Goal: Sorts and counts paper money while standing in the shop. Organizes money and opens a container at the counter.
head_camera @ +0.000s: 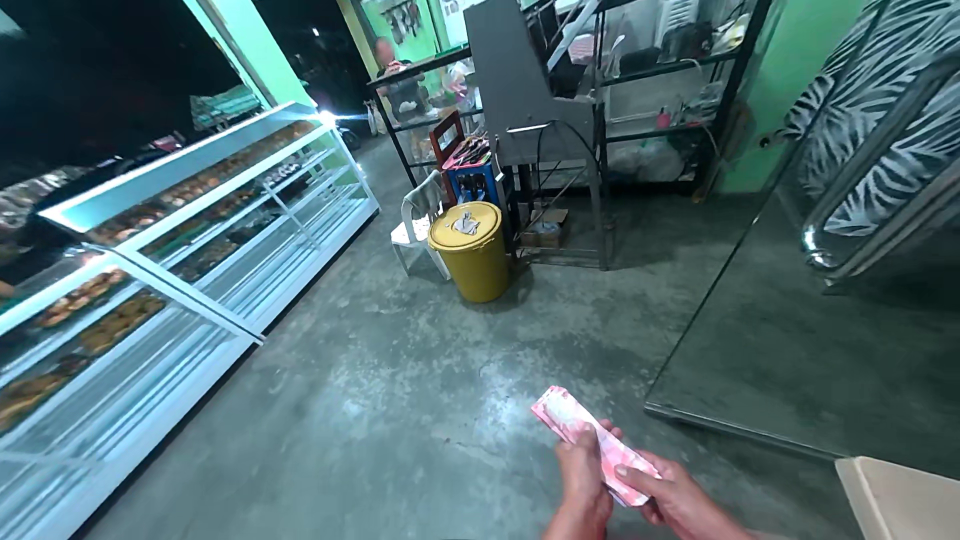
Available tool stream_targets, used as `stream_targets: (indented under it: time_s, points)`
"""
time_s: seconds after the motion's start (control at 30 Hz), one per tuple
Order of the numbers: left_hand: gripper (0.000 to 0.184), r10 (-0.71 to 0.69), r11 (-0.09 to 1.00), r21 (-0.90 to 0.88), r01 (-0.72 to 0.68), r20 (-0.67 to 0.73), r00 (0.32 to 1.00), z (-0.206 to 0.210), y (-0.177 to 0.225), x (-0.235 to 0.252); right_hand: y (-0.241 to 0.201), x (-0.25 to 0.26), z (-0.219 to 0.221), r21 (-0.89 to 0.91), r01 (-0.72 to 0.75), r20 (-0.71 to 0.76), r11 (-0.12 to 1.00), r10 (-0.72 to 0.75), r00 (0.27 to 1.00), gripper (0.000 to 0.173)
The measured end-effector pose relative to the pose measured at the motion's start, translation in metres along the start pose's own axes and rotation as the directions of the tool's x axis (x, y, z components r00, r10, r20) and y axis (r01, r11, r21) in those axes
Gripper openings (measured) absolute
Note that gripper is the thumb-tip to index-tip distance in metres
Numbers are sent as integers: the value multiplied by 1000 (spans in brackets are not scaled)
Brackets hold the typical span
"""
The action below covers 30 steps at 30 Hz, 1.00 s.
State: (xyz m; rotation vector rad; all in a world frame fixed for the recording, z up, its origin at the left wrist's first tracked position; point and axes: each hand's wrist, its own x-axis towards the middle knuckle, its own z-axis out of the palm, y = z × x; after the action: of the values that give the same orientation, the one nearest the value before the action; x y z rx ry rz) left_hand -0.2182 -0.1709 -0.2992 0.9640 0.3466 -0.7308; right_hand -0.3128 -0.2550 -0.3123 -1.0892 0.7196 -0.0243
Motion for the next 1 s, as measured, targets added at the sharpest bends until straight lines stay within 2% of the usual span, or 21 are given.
stream_targets:
  time_s: [0.5,0.7,1.0]
  points:
    - [18,-22,998,63,22,2,1000,3,-1,-3,1,-6,2,82,-3,-38,997,6,999,8]
    - [16,12,999,43,-12,-9,1000,3,3,-2,0,1,2,47,18,13,999,-19,1000,7]
    - [16,27,1000,14,-27,11,1000,7,3,-4,-6,-3,-1,26,29,9,999,-30,1000,10]
